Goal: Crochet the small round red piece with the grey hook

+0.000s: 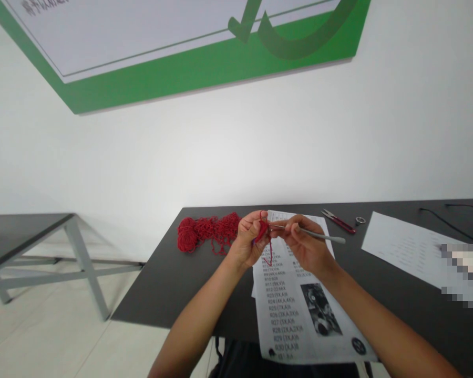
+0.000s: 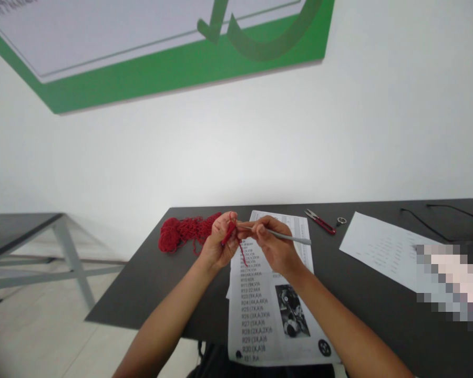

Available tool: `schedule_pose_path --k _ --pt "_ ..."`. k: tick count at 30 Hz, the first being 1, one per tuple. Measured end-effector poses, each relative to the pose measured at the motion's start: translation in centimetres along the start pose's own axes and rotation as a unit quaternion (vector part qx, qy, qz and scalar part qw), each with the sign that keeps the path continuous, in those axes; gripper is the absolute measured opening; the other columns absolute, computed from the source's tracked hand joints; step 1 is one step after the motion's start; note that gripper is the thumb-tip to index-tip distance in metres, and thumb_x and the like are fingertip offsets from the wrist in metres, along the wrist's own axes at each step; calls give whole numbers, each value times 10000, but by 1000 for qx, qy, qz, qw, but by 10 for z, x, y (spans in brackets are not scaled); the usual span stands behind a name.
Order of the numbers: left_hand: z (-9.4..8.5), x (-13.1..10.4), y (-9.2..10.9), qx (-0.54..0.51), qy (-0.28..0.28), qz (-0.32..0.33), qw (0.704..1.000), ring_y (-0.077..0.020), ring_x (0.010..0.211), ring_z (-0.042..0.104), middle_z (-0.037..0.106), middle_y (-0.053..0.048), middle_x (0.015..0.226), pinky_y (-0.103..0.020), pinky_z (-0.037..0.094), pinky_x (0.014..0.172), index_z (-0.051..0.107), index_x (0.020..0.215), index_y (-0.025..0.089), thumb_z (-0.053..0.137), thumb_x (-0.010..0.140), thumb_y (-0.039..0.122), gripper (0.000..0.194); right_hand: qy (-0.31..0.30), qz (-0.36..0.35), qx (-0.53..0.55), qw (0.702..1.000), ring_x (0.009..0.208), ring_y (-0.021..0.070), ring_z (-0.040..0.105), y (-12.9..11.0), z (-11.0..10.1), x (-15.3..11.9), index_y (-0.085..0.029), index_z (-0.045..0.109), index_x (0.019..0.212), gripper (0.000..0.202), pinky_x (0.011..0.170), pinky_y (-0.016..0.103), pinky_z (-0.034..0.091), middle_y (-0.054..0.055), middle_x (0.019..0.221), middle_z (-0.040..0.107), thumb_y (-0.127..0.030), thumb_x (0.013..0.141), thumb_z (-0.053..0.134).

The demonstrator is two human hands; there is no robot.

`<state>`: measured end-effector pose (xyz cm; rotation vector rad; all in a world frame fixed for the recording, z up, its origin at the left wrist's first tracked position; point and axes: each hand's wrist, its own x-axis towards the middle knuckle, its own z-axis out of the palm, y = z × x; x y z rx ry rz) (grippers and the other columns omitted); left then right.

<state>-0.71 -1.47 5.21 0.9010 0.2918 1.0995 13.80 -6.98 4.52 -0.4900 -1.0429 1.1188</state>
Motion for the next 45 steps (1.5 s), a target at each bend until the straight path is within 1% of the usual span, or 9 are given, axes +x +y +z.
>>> schedule_pose_path --k 3,6,9,13,18,22,28,36,45 --pt "-2 1 -3 46 1 23 999 -46 425 506 713 4 655 -163 404 420 762 954 170 964 629 489 499 39 40 57 997 697 201 765 5 2 5 -264 697 768 287 739 407 673 24 897 841 -514 820 826" --pt "-3 3 -3 162 29 104 981 -104 523 633 778 -37 744 -219 516 507 787 953 164 974 622 412 454 73 36 61 995 664 180 739 11 -1 9 -266 710 760 297 727 391 675 12 871 830 -523 784 857" --pt "-3 3 -4 287 68 176 939 -193 724 746 817 -75 869 -301 616 658 812 950 174 957 639 369 395 91 -12 11 996 709 174 736 17 -7 9 -282 746 818 262 733 370 670 0 865 816 -526 804 841" --pt "-3 1 -5 367 73 204 905 -236 806 774 827 -98 955 -349 652 726 825 1022 195 926 681 360 393 105 -52 -92 989 838 201 759 22 -11 7 -286 761 913 228 792 374 651 18 921 812 -501 851 805" --pt "-1 1 -4 385 65 205 897 -234 781 776 828 -93 914 -348 651 711 818 1050 189 913 702 350 394 141 -62 -144 977 823 213 767 16 -8 6 -258 747 922 277 768 362 630 37 898 817 -518 845 804" --pt "1 0 -4 373 70 191 905 -235 780 779 828 -91 918 -349 650 715 813 1052 180 914 689 322 402 145 -95 -200 964 804 225 761 9 -4 6 -253 734 887 310 754 373 622 43 862 809 -563 874 752" --pt "5 0 -4 348 82 185 916 -205 739 762 822 -76 867 -320 636 700 800 1089 167 915 685 312 445 144 -134 -244 950 843 229 758 3 -1 3 -258 720 883 289 805 383 612 49 895 804 -542 930 692" --pt "7 1 -3 326 79 152 930 -168 672 733 811 -61 815 -271 605 629 790 1094 145 918 666 305 475 116 -183 -292 931 810 207 750 -5 -3 6 -241 714 870 252 731 336 602 30 857 783 -480 947 688" --pt "1 0 -6 371 79 184 907 -193 728 757 821 -87 882 -289 626 654 794 1085 153 900 708 328 430 37 -242 -346 906 917 209 730 -3 -9 3 -260 694 955 96 834 359 595 32 942 751 -303 1003 624"
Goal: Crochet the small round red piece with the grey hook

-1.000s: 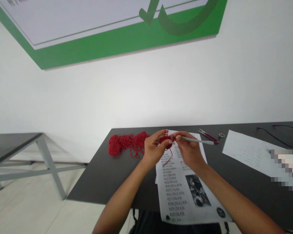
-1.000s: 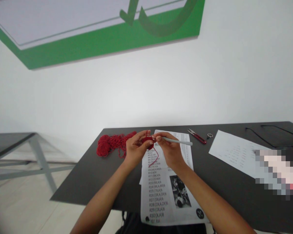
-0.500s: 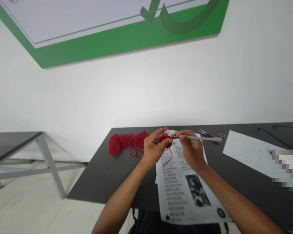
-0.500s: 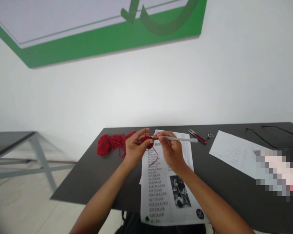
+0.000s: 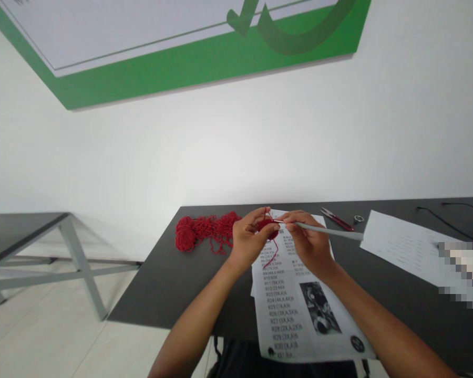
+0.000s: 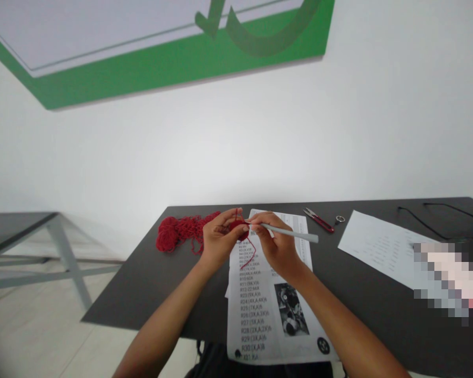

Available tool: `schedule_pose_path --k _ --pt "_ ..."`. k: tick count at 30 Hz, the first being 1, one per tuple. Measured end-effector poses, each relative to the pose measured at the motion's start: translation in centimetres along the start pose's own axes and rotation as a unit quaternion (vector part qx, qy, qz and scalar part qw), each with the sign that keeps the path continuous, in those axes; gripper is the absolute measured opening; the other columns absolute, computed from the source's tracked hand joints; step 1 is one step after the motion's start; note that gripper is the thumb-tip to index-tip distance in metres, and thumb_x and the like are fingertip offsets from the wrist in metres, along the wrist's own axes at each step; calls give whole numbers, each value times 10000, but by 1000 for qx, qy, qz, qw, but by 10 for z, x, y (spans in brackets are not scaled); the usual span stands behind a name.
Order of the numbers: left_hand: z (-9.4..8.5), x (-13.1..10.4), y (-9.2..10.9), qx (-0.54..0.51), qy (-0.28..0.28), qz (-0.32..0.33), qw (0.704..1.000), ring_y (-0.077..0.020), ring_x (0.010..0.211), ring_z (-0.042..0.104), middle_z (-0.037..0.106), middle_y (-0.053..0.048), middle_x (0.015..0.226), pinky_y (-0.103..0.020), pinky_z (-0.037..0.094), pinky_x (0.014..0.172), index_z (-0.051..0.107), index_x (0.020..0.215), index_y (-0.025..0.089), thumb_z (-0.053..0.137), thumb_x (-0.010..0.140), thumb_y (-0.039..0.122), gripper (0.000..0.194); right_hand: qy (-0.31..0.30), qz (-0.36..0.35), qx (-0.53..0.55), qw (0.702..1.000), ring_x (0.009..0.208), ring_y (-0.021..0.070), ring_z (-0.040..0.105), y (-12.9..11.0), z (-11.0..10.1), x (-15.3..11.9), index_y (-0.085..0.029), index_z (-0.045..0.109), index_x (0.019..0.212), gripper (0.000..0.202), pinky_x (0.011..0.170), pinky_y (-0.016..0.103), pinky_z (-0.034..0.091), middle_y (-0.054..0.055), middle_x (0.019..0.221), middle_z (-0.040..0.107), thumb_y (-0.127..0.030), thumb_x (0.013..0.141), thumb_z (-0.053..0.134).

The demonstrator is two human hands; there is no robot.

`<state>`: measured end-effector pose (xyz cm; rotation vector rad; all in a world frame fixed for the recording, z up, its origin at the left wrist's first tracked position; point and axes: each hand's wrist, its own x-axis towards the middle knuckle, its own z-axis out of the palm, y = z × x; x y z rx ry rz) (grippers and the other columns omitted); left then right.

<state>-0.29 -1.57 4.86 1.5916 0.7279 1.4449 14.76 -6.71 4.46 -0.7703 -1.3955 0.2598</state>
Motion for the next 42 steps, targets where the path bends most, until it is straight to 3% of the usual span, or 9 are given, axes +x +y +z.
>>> schedule_pose_path --k 9,18,22,28,32,34,38,40,42 --pt "-3 1 -7 113 5 119 986 -203 759 789 831 -67 885 -328 660 764 778 1111 178 842 805 301 335 -44 -69 -70 994 1002 214 722 2 -2 -2 -265 668 1052 108 899 382 602 50 1043 746 -193 1004 603" --pt "-8 3 -20 266 4 272 925 -163 730 750 804 -64 886 -272 625 716 741 1177 182 707 920 238 265 -102 -128 -166 972 1026 230 735 8 -1 -5 -238 656 1111 148 909 394 647 101 1109 722 -160 1009 584" --pt "-9 3 -22 297 10 299 907 -156 696 711 768 -52 837 -264 596 675 721 1197 171 664 943 214 264 -145 -169 -202 954 1076 260 722 12 -2 -5 -218 637 1185 215 926 428 649 137 1151 703 -127 1003 567" --pt "-12 4 -27 303 -2 302 904 -151 699 698 756 -42 828 -260 586 673 717 1197 176 665 935 190 268 -163 -168 -213 949 1078 272 695 20 -5 -5 -210 635 1176 218 929 452 632 139 1163 690 -114 993 566" --pt "-12 4 -32 286 -16 275 918 -157 692 691 754 -47 806 -273 587 674 742 1178 170 671 917 185 271 -189 -164 -217 943 1070 276 675 26 -5 -6 -213 649 1167 217 917 465 619 129 1129 682 -123 1007 535" --pt "-8 2 -33 247 -17 234 940 -163 711 703 771 -57 833 -289 596 703 758 1173 173 689 892 184 290 -183 -157 -212 947 1074 273 670 27 -5 -7 -221 652 1190 241 912 464 619 128 1135 675 -129 1015 514" --pt "6 -2 -28 33 15 36 999 -203 845 760 811 -106 1009 -331 618 794 774 1160 166 793 797 244 372 -149 -154 -234 948 1141 291 651 25 -6 -8 -236 652 1249 301 971 500 599 141 1195 663 -123 1006 517" --pt "13 -4 -22 -117 -6 -78 990 -198 818 758 812 -116 1022 -325 618 764 784 1121 159 858 737 299 415 -126 -157 -237 950 1152 290 655 25 -7 -9 -263 656 1261 321 988 508 596 126 1193 674 -125 1000 530" --pt "18 -6 -15 -217 -24 -141 966 -160 755 732 811 -96 968 -286 599 732 799 1074 166 881 708 313 402 -110 -169 -227 953 1163 289 665 26 -9 -9 -285 659 1273 322 998 515 600 112 1192 686 -152 998 555"
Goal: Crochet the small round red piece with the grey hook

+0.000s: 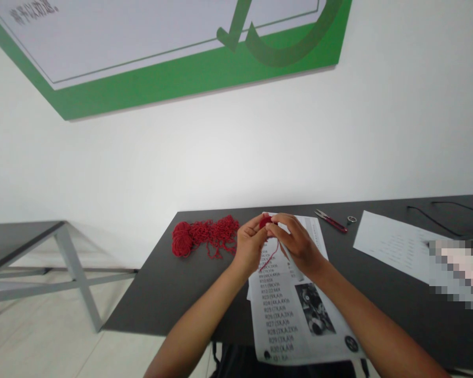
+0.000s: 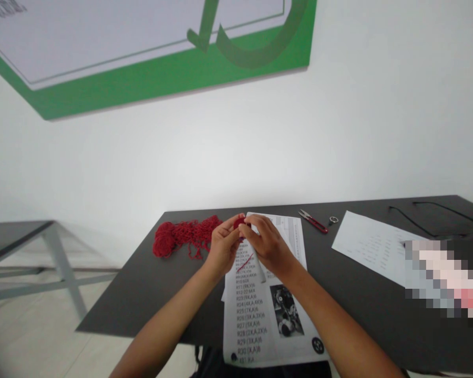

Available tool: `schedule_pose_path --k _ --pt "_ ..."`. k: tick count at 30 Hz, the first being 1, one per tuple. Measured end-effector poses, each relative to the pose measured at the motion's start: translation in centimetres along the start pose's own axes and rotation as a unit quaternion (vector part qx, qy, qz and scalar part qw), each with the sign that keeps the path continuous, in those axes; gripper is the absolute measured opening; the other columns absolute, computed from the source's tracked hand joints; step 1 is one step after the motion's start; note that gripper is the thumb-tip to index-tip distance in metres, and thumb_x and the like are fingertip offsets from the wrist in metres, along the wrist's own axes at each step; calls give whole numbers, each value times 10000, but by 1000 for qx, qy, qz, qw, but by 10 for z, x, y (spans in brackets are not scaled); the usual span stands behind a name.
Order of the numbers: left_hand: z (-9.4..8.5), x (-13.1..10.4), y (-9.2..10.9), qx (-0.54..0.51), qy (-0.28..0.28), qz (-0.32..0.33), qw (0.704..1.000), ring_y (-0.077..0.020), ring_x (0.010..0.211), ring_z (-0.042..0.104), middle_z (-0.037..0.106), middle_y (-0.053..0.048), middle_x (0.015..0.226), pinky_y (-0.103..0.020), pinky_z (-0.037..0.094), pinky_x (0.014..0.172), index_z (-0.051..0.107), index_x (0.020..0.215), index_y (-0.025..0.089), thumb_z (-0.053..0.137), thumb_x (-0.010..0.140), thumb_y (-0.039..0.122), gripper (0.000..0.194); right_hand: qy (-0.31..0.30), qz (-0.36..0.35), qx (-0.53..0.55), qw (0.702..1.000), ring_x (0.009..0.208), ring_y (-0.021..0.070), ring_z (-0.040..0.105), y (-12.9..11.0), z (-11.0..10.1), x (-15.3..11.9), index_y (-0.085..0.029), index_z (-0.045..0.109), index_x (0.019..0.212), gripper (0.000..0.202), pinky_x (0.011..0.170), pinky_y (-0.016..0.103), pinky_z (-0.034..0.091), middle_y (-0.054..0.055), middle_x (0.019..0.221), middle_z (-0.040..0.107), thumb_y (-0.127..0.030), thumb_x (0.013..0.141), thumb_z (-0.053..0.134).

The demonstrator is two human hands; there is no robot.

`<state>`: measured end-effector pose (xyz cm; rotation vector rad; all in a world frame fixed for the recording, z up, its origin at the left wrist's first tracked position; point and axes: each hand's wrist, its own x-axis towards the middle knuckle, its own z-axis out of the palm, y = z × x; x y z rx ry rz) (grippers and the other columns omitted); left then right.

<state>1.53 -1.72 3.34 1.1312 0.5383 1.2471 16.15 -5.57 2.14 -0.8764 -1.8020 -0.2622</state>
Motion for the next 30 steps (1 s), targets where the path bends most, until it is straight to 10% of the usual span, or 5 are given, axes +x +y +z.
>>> schedule_pose_path --k 6,19,30 --pt "-4 2 9 -44 -20 -26 998 -135 696 696 801 -82 905 -255 570 668 812 1061 166 890 722 363 400 14 16 94 995 1161 226 703 -3 -1 3 -338 647 1335 358 912 394 651 81 1240 690 -183 1028 548" --pt "-29 15 20 298 38 255 919 -129 661 679 778 -15 791 -262 587 681 793 1160 173 743 846 229 323 -15 30 53 998 1037 249 744 -7 1 15 -261 690 969 96 953 487 571 64 1121 801 -231 1003 605" --pt "-21 14 10 274 114 200 934 -153 673 717 814 -30 831 -287 611 685 808 1135 168 753 815 267 339 25 187 74 979 1045 265 720 -27 8 8 -277 702 1230 270 955 484 590 72 1073 798 -376 1044 532"
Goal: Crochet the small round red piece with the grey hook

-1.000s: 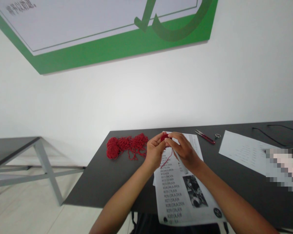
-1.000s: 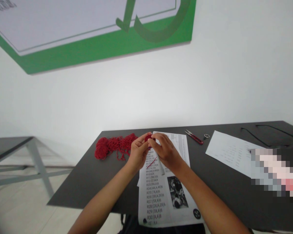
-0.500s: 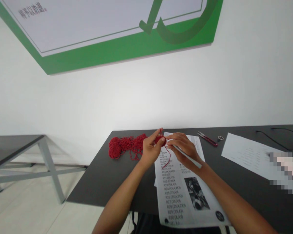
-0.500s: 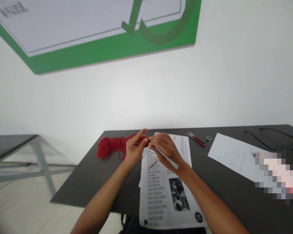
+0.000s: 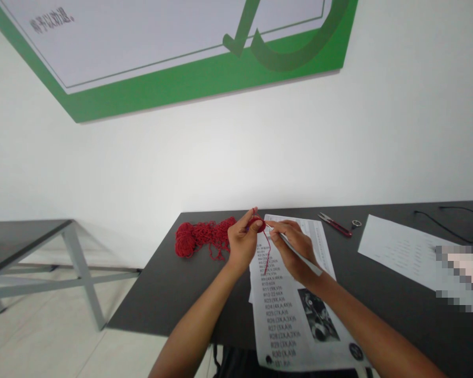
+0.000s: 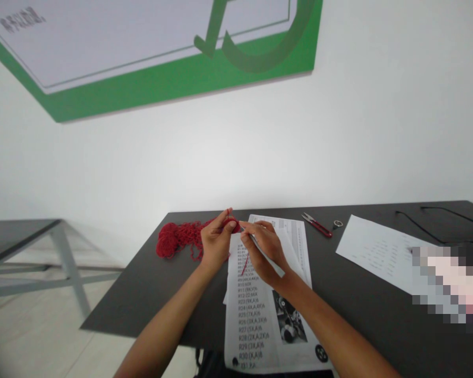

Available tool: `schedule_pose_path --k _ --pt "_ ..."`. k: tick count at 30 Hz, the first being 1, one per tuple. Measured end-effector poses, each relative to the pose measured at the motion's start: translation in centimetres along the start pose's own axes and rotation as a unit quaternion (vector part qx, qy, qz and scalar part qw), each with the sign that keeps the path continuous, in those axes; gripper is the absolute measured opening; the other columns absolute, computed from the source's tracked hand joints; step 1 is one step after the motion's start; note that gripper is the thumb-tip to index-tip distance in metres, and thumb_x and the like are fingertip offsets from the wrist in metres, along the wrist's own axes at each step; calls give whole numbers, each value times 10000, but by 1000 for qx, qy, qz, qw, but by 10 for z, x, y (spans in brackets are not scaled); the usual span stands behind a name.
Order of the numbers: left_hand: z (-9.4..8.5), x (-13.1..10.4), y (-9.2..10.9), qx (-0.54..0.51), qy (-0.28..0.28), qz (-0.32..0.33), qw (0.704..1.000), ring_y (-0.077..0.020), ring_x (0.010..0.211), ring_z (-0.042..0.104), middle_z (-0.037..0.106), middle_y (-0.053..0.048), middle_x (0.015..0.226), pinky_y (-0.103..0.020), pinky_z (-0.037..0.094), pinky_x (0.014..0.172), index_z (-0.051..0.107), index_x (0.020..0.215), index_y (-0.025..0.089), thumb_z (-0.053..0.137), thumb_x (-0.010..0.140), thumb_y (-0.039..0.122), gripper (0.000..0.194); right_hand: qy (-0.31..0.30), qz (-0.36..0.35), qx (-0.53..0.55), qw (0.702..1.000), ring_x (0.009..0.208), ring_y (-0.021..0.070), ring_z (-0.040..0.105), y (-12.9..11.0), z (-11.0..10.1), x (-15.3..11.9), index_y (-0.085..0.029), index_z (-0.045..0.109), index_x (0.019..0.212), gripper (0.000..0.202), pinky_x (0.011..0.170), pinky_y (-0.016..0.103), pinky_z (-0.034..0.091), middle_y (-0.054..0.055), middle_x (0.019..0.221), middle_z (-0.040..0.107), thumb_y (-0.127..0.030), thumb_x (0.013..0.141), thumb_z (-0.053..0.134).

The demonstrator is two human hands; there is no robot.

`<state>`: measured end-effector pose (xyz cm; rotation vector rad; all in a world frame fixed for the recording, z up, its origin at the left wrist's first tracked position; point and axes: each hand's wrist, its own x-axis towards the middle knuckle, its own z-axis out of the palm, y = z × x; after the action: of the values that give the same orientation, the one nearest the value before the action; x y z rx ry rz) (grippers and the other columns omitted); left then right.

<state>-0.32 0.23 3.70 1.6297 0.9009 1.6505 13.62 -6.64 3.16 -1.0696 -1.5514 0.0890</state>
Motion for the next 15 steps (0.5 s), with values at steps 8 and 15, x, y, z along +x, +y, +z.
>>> schedule_pose_path --k 8,15 --pt "2 1 -6 -15 23 -23 999 -161 688 726 813 -43 844 -304 621 683 818 1068 165 755 820 274 279 10 -32 42 999 1103 278 735 1 6 -3 -263 726 1157 225 1037 536 560 91 1186 798 -330 1020 561" --pt "6 -9 -9 -52 -6 -15 998 -196 812 774 821 -92 977 -325 645 773 789 1094 169 799 783 244 320 -5 173 428 887 802 241 753 18 4 12 -237 697 813 299 767 439 641 67 892 805 -459 989 602"
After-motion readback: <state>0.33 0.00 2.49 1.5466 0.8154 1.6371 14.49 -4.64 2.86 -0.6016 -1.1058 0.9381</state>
